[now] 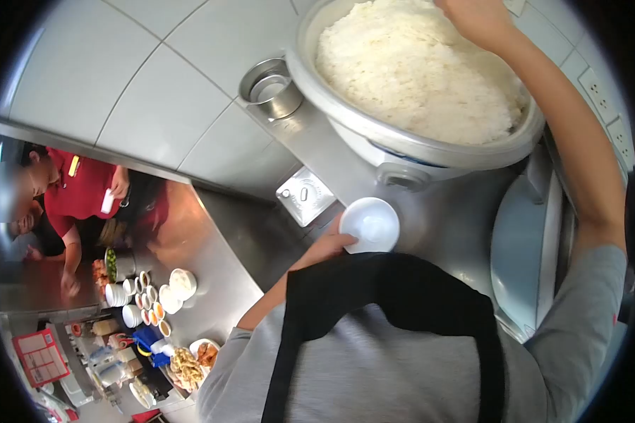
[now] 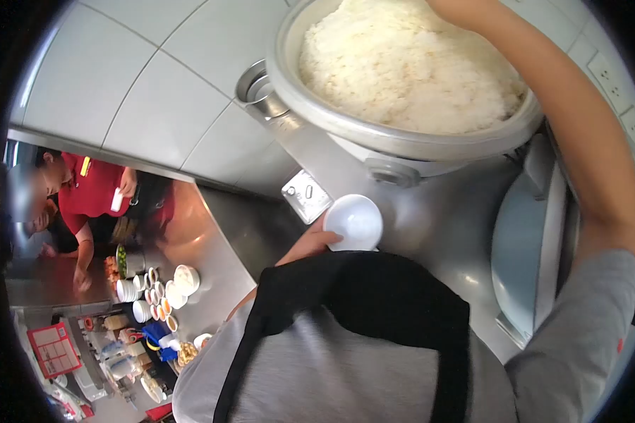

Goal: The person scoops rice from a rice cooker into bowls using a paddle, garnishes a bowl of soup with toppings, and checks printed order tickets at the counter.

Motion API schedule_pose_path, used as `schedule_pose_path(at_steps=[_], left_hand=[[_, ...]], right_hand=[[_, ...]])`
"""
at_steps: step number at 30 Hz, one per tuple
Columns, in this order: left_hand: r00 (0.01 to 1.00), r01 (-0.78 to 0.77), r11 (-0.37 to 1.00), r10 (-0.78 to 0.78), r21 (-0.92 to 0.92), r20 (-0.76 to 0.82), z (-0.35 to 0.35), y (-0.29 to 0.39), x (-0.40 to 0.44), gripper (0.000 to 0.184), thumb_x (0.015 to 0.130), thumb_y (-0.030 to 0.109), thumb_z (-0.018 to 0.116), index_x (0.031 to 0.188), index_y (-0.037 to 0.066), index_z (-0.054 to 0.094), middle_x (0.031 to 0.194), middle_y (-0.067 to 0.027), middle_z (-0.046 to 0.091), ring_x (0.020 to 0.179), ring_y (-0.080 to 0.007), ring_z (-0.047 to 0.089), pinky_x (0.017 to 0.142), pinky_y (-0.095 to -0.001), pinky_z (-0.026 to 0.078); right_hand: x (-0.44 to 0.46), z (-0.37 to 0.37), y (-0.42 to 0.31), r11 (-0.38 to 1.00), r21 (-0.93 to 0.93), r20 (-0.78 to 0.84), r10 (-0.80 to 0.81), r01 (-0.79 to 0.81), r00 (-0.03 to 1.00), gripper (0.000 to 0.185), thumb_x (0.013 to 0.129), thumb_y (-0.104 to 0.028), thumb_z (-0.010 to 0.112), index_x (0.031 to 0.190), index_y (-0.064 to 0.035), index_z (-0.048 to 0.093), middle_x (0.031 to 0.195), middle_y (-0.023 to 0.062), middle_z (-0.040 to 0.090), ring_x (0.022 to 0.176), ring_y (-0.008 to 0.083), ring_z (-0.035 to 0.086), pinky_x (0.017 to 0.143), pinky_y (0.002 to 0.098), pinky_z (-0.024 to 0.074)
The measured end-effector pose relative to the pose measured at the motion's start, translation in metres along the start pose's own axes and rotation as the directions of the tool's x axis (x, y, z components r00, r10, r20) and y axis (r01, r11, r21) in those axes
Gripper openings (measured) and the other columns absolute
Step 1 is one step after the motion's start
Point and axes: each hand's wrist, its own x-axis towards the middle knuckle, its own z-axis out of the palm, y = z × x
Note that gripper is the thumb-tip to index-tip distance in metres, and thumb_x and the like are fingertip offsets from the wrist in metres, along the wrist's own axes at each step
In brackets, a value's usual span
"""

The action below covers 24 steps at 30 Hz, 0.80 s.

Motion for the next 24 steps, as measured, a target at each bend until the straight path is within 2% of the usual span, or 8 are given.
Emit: schedule_pose_path(at_steps=[2,3,4,6,9,13,18,24], left_hand=[[0.995,0.094,0.989,-0.099,-0.118,-0.03,-0.03,0.02,-0.016,0.069,0.073,0.009,0.056,0.138,0.003,0.031,0.128,-0.0149,0.048,0.116,-0.027,0.05,0.098,-0.0393,0.042],[0.957,0.185,0.959,-0.225,-0.213,-0.183,-0.024,0.04,-0.037,0.068,0.077,0.018,0.059,0.137,0.003,0.032,0.127,-0.0159,0.049,0.115,-0.0298,0.051,0.095,-0.0462,0.045],[0.967,0.158,0.944,-0.208,-0.291,-0.148,-0.041,0.044,-0.047,0.068,0.078,0.023,0.06,0.137,0.004,0.032,0.127,-0.0162,0.049,0.115,-0.031,0.051,0.093,-0.0501,0.045],[0.981,-0.01,0.937,-0.059,-0.35,-0.185,-0.051,0.059,-0.058,0.068,0.08,0.034,0.061,0.136,0.006,0.035,0.128,-0.0171,0.05,0.116,-0.0346,0.05,0.089,-0.0576,0.045],[0.976,-0.141,0.894,0.053,-0.424,-0.213,-0.072,0.082,-0.067,0.069,0.08,0.036,0.059,0.138,0.009,0.032,0.132,-0.0179,0.045,0.117,-0.042,0.047,0.09,-0.0607,0.044],[0.95,-0.196,0.757,0.304,-0.623,0.071,-0.07,0.117,-0.071,0.078,0.085,0.054,0.049,0.142,0.007,0.024,0.14,-0.025,0.033,0.122,-0.0555,0.034,0.091,-0.0611,0.044],[0.901,-0.389,0.799,0.434,-0.459,-0.008,-0.05,0.15,-0.057,0.071,0.09,0.057,0.038,0.141,0.009,0.028,0.14,-0.0184,0.037,0.124,-0.0408,0.042,0.094,-0.0575,0.043],[0.853,-0.453,0.791,0.519,-0.411,0.059,-0.023,0.196,-0.037,0.08,0.085,0.07,0.036,0.139,0.012,0.031,0.134,-0.0162,0.042,0.112,-0.0345,0.05,0.081,-0.048,0.047]], right_hand=[[-0.007,-0.034,-0.014,0.997,0.077,0.101,-0.004,-0.004,0.995,0.01,0.076,-0.012,0.058,0.078,-0.0124,0.068,0.073,0.0019,0.064,0.075,0.0156,0.058,0.078,0.0352,0.0396],[-0.019,-0.036,-0.022,0.992,0.116,-0.028,-0.051,0.054,0.998,0.007,0.077,-0.012,0.06,0.081,-0.0099,0.066,0.074,0.0032,0.058,0.076,0.0175,0.055,0.081,0.0375,0.0407],[-0.031,-0.035,-0.032,0.982,0.148,-0.171,-0.092,0.118,0.981,0.008,0.078,-0.012,0.063,0.085,-0.0074,0.064,0.075,0.0045,0.052,0.077,0.0194,0.053,0.083,0.0397,0.0419],[-0.046,-0.055,-0.063,0.952,0.284,-0.229,-0.051,0.117,0.972,0.008,0.074,-0.013,0.063,0.073,-0.0078,0.056,0.073,0.0077,0.05,0.086,0.0255,0.052,0.091,0.0466,0.0349],[-0.048,-0.084,-0.06,0.959,0.257,-0.088,-0.096,0.116,0.991,0.012,0.08,-0.019,0.06,0.076,-0.0078,0.061,0.082,0.0042,0.061,0.085,0.0237,0.057,0.088,0.0432,0.0378],[-0.027,-0.029,0.015,0.977,0.076,-0.075,0.203,-0.197,0.976,0.008,0.08,-0.019,0.059,0.077,-0.0118,0.06,0.08,0.0055,0.062,0.084,0.0221,0.058,0.081,0.0421,0.038],[-0.013,0.038,0.029,0.913,0.047,0.243,0.382,-0.404,0.892,0.006,0.079,-0.023,0.063,0.079,-0.017,0.063,0.071,0.0023,0.065,0.079,0.0203,0.061,0.078,0.0407,0.0364],[-0.04,-0.01,-0.008,0.931,0.247,0.118,0.247,-0.269,0.962,0.009,0.081,-0.026,0.064,0.078,-0.0175,0.064,0.07,-0.0008,0.064,0.077,0.0184,0.059,0.078,0.0374,0.0325]])
